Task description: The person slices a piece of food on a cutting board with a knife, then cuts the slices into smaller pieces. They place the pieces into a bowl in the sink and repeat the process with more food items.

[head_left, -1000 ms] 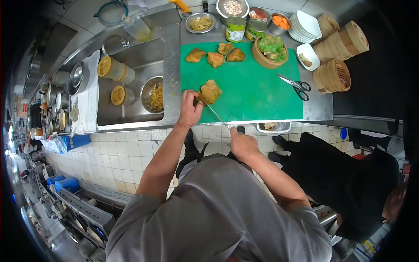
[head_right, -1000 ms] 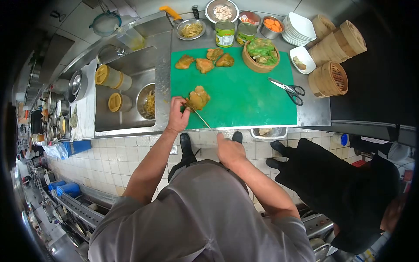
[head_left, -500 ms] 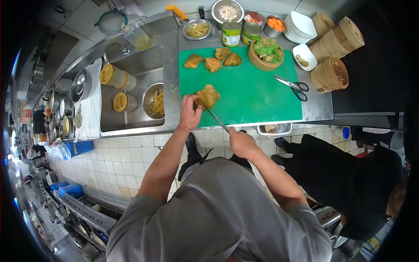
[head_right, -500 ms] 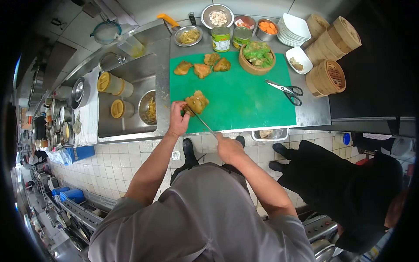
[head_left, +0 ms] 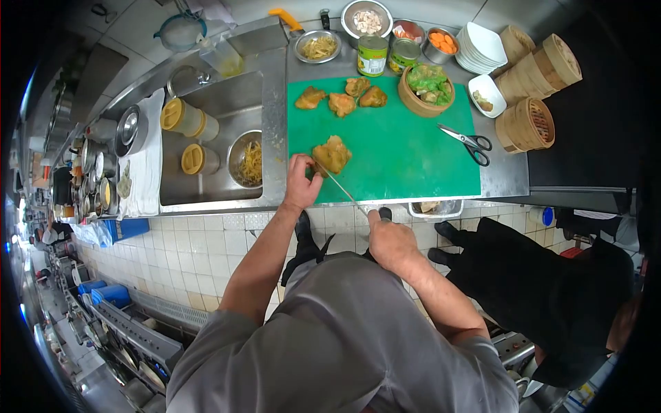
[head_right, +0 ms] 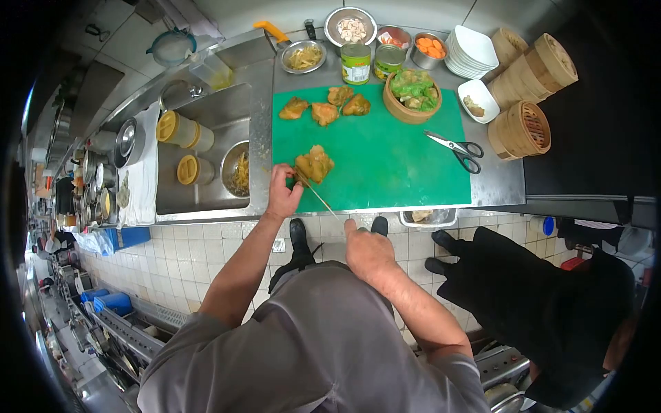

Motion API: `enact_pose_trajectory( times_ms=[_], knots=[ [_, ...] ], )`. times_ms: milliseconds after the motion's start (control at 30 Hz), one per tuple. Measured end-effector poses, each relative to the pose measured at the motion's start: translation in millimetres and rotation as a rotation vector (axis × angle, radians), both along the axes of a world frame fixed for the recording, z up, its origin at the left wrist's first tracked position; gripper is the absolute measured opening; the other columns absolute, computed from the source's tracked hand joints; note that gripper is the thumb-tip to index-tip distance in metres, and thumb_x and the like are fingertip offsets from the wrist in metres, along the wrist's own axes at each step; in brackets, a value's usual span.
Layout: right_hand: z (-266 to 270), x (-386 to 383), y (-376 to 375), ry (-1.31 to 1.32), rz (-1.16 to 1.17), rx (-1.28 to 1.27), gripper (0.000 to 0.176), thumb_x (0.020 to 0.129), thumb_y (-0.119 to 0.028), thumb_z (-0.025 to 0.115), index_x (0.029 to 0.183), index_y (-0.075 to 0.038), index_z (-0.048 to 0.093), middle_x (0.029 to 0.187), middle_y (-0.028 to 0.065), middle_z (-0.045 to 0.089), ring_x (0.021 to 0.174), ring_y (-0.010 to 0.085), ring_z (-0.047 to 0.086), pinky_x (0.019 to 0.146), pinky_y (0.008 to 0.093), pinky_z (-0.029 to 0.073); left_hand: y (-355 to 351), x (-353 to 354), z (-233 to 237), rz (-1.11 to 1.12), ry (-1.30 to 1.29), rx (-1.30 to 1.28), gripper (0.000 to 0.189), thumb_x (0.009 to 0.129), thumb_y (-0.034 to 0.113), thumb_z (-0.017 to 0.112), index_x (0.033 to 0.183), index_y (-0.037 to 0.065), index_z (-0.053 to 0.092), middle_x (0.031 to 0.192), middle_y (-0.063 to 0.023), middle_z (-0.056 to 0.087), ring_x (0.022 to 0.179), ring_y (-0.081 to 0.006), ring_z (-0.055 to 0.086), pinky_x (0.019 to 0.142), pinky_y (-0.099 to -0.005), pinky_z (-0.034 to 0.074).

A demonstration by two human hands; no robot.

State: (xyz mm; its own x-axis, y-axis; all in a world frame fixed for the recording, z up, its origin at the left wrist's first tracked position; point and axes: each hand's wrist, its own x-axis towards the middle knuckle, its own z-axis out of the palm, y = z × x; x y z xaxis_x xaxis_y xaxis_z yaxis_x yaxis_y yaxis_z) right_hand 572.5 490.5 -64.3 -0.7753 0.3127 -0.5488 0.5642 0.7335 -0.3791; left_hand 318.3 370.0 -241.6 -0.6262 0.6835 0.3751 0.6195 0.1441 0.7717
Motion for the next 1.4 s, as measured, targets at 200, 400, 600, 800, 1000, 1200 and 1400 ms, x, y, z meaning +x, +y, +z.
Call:
enact_pose_trajectory(
  times_ms=[200, 400, 600, 800, 1000, 1200, 1400],
  knots=[
    [-6.0, -0.5, -1.0, -0.013, 0.0, 0.021, 0.029, 0.096, -0.004, 0.056, 0.124, 0.001, 0.054, 0.101, 0.0265, 0.077, 0.093, 0.0447, 0.078, 0.083, 0.0529, 0.063, 1.0, -3.0, -2.0, 0.006, 0.013, -0.028, 0.037, 0.079, -0.003, 0.07, 0.113, 0.002, 0.056, 0.114, -0.019, 0.058, 0.101, -0.0351, 0.062, 0.091, -0.0417, 0.054],
    [-24.9, -5.0, -5.9, 0.001, -0.011, -0.016, 0.028, 0.096, -0.003, 0.056, 0.123, 0.001, 0.053, 0.103, 0.0281, 0.077, 0.096, 0.0456, 0.078, 0.083, 0.055, 0.061, 0.8, -2.2, 0.6, 0.012, 0.003, -0.02, 0.037, 0.079, -0.003, 0.071, 0.112, 0.002, 0.056, 0.114, -0.0197, 0.059, 0.104, -0.0374, 0.063, 0.092, -0.043, 0.056],
    [-67.9, -40.0, -9.5, 0.075, 0.0, -0.016, 0.03, 0.096, -0.004, 0.053, 0.126, 0.002, 0.052, 0.103, 0.0301, 0.077, 0.097, 0.047, 0.078, 0.084, 0.0561, 0.061, 0.5, -1.7, 0.4, 0.033, -0.005, -0.047, 0.036, 0.077, -0.003, 0.07, 0.111, 0.001, 0.058, 0.112, -0.0206, 0.06, 0.104, -0.0402, 0.063, 0.092, -0.0448, 0.056],
    [-58.5, -4.5, -8.5, 0.026, -0.015, -0.057, 0.031, 0.097, -0.006, 0.052, 0.128, 0.002, 0.052, 0.105, 0.0312, 0.077, 0.097, 0.0486, 0.077, 0.086, 0.0584, 0.06, 1.7, 0.2, 1.5, 0.028, 0.026, -0.011, 0.037, 0.078, -0.004, 0.069, 0.112, 0.001, 0.055, 0.112, -0.0201, 0.06, 0.102, -0.038, 0.063, 0.091, -0.0426, 0.055],
    [-92.3, -45.4, -6.0, 0.011, -0.051, -0.068, 0.028, 0.1, -0.007, 0.048, 0.126, 0.001, 0.05, 0.105, 0.0305, 0.076, 0.101, 0.0509, 0.074, 0.089, 0.0625, 0.057, 0.2, -2.5, 1.7, 0.003, 0.076, -0.048, 0.037, 0.079, -0.003, 0.069, 0.114, 0.001, 0.058, 0.116, -0.0201, 0.059, 0.105, -0.0395, 0.062, 0.093, -0.0436, 0.054],
    [-81.3, -26.6, 1.6, 0.046, -0.022, -0.066, 0.03, 0.097, -0.007, 0.054, 0.125, 0.002, 0.053, 0.102, 0.0309, 0.076, 0.099, 0.0483, 0.076, 0.088, 0.0609, 0.058, 0.7, 3.2, 9.5, -0.002, 0.209, -0.12, 0.042, 0.08, -0.004, 0.069, 0.121, 0.001, 0.06, 0.12, -0.0203, 0.058, 0.109, -0.0387, 0.062, 0.096, -0.0425, 0.054],
    [-30.0, 6.2, 17.0, 0.129, -0.064, -0.106, 0.024, 0.1, -0.011, 0.054, 0.119, 0.003, 0.053, 0.094, 0.0305, 0.075, 0.092, 0.0503, 0.074, 0.083, 0.0631, 0.056, -1.8, -0.8, -3.3, 0.025, -0.025, -0.055, 0.039, 0.081, -0.001, 0.07, 0.118, 0.001, 0.057, 0.118, -0.0215, 0.059, 0.108, -0.0401, 0.061, 0.096, -0.0455, 0.055]
  ],
)
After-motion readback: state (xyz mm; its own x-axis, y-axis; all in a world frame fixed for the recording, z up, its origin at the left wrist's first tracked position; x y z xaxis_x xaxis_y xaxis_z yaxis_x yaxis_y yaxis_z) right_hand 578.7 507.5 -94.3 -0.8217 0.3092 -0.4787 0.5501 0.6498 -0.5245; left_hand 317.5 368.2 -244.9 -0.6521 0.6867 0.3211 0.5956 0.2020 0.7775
